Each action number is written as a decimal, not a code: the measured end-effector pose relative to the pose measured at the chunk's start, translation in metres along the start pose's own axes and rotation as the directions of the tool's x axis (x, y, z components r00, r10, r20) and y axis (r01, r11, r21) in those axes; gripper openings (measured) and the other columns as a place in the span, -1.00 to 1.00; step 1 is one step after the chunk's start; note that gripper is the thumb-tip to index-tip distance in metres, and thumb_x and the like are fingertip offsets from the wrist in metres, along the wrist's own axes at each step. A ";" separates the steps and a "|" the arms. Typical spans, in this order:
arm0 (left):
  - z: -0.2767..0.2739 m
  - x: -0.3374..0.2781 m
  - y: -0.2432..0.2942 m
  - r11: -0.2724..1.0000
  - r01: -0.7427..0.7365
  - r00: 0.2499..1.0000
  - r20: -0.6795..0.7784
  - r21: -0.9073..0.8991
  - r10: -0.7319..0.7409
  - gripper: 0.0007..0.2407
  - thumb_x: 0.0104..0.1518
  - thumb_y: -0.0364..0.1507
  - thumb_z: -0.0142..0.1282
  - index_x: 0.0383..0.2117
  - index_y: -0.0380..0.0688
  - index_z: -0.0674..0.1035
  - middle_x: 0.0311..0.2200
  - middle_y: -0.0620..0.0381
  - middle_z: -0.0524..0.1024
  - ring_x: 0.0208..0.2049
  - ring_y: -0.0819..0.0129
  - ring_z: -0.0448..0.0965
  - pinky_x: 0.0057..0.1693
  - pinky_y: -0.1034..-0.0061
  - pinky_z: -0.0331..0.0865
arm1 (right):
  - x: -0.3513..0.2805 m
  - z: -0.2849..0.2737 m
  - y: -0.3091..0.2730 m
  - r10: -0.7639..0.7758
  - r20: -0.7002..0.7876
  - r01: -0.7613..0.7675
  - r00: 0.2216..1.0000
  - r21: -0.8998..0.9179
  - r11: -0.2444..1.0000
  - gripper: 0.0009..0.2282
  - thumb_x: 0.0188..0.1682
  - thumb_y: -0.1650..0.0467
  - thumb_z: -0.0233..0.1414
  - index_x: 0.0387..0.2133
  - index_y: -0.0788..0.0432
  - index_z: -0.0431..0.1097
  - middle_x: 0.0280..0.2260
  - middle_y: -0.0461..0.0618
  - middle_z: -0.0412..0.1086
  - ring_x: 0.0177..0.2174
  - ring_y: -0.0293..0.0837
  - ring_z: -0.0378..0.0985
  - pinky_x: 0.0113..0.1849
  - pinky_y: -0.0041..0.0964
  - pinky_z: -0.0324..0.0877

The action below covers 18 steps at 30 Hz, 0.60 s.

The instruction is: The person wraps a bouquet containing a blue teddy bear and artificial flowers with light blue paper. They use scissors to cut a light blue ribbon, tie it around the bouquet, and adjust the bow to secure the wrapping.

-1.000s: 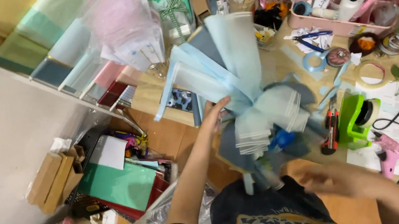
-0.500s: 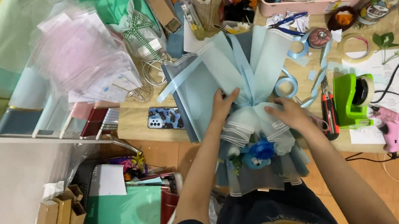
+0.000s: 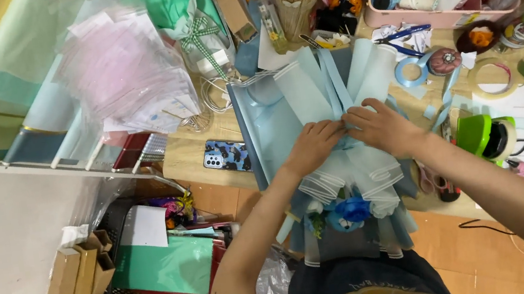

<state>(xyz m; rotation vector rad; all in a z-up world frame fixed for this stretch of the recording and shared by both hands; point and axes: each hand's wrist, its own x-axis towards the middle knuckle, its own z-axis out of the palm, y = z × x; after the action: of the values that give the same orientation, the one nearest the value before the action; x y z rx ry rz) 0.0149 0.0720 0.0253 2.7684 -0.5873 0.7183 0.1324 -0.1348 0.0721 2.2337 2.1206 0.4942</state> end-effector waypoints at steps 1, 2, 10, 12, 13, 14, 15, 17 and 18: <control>0.003 0.001 0.000 0.995 -0.090 0.995 -0.043 0.050 0.092 -0.76 0.26 -0.55 0.08 0.03 0.01 0.50 0.07 0.19 0.45 0.03 0.35 0.48 0.02 0.49 0.34 | -0.003 -0.006 0.004 -0.055 0.016 0.054 0.998 0.018 0.998 -0.74 -0.25 0.36 0.26 -0.32 0.09 0.39 -0.12 0.04 0.33 0.04 0.07 0.37 0.09 0.14 0.22; 0.006 0.002 -0.002 0.995 -0.085 0.995 -0.043 0.047 0.087 -0.76 0.26 -0.55 0.08 0.03 0.01 0.50 0.07 0.19 0.45 0.03 0.35 0.48 0.02 0.49 0.34 | -0.003 -0.014 0.002 -0.057 0.019 0.057 0.998 0.021 0.998 -0.74 -0.25 0.36 0.26 -0.32 0.09 0.39 -0.12 0.04 0.33 0.04 0.07 0.37 0.09 0.14 0.22; 0.025 -0.002 -0.016 0.967 -0.237 0.963 -0.105 0.098 0.247 -0.88 0.17 -0.54 0.21 -0.39 0.06 0.52 -0.34 0.23 0.46 -0.02 0.32 0.42 0.23 0.16 0.12 | -0.039 0.018 -0.021 0.016 0.048 -0.017 0.999 0.032 0.999 -0.85 -0.15 0.35 0.23 -0.61 0.03 0.40 -0.72 -0.10 0.29 -0.45 -0.06 0.40 0.04 0.23 0.23; 0.014 -0.001 -0.016 0.960 -0.257 0.958 -0.100 0.115 0.268 -0.86 0.16 -0.55 0.21 -0.42 0.06 0.50 -0.38 0.24 0.46 -0.01 0.35 0.43 0.26 0.11 0.08 | -0.052 0.002 -0.011 0.147 0.196 -0.166 0.969 0.085 0.982 -0.91 -0.14 0.25 0.18 -0.51 -0.07 0.46 -0.65 -0.14 0.40 -0.41 -0.12 0.46 0.06 0.14 0.16; 0.008 -0.001 -0.016 0.953 -0.272 0.954 -0.092 0.133 0.285 -0.84 0.15 -0.56 0.22 -0.44 0.06 0.48 -0.42 0.25 0.46 0.00 0.38 0.44 0.29 0.06 0.05 | -0.059 -0.006 -0.007 0.259 0.345 -0.315 0.902 0.117 0.942 -0.87 -0.12 0.16 0.15 -0.40 -0.18 0.52 -0.58 -0.19 0.51 -0.36 -0.18 0.53 0.07 0.04 0.08; 0.006 -0.005 -0.021 0.952 -0.273 0.953 -0.094 0.135 0.287 -0.84 0.15 -0.56 0.22 -0.44 0.06 0.48 -0.42 0.25 0.46 0.00 0.38 0.44 0.29 0.06 0.05 | -0.055 -0.027 -0.005 0.259 0.343 -0.314 0.903 0.115 0.942 -0.87 -0.12 0.16 0.15 -0.40 -0.18 0.52 -0.58 -0.19 0.51 -0.36 -0.18 0.53 0.07 0.04 0.08; 0.003 -0.009 -0.025 0.951 -0.291 0.957 0.024 0.103 0.290 -0.87 0.19 -0.50 0.20 -0.40 0.06 0.45 -0.40 0.24 0.46 -0.08 0.39 0.46 0.33 0.05 -0.01 | -0.052 -0.049 -0.004 0.270 0.566 -0.457 0.779 0.216 0.863 -0.84 -0.08 0.15 0.12 -0.35 -0.16 0.57 -0.49 -0.12 0.57 -0.31 -0.12 0.60 0.12 0.01 0.11; -0.005 -0.012 -0.035 0.948 -0.308 0.945 0.139 0.075 0.296 -0.88 0.22 -0.44 0.17 -0.35 0.07 0.43 -0.39 0.23 0.46 -0.15 0.39 0.47 0.36 0.03 -0.07 | -0.055 -0.067 0.005 0.230 0.753 -0.605 0.616 0.265 0.750 -0.80 -0.03 0.15 0.10 -0.30 -0.14 0.62 -0.41 -0.05 0.63 -0.25 -0.07 0.66 0.17 -0.01 0.13; -0.010 -0.013 -0.039 0.948 -0.319 0.907 0.284 -0.016 0.310 -0.87 0.19 -0.42 0.22 -0.22 0.04 0.50 -0.45 0.23 0.46 -0.27 0.31 0.50 0.35 -0.06 -0.03 | -0.064 -0.065 0.012 0.175 0.733 -0.611 0.657 0.383 0.692 -0.78 -0.03 0.13 0.09 -0.46 -0.09 0.59 -0.56 -0.17 0.51 -0.44 -0.20 0.50 -0.12 -0.17 0.16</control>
<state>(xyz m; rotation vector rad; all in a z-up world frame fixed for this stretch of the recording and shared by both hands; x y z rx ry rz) 0.0173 0.1137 0.0230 2.8584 -1.1097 0.3860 0.1266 -0.2112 0.1233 2.6278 1.4694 -1.0324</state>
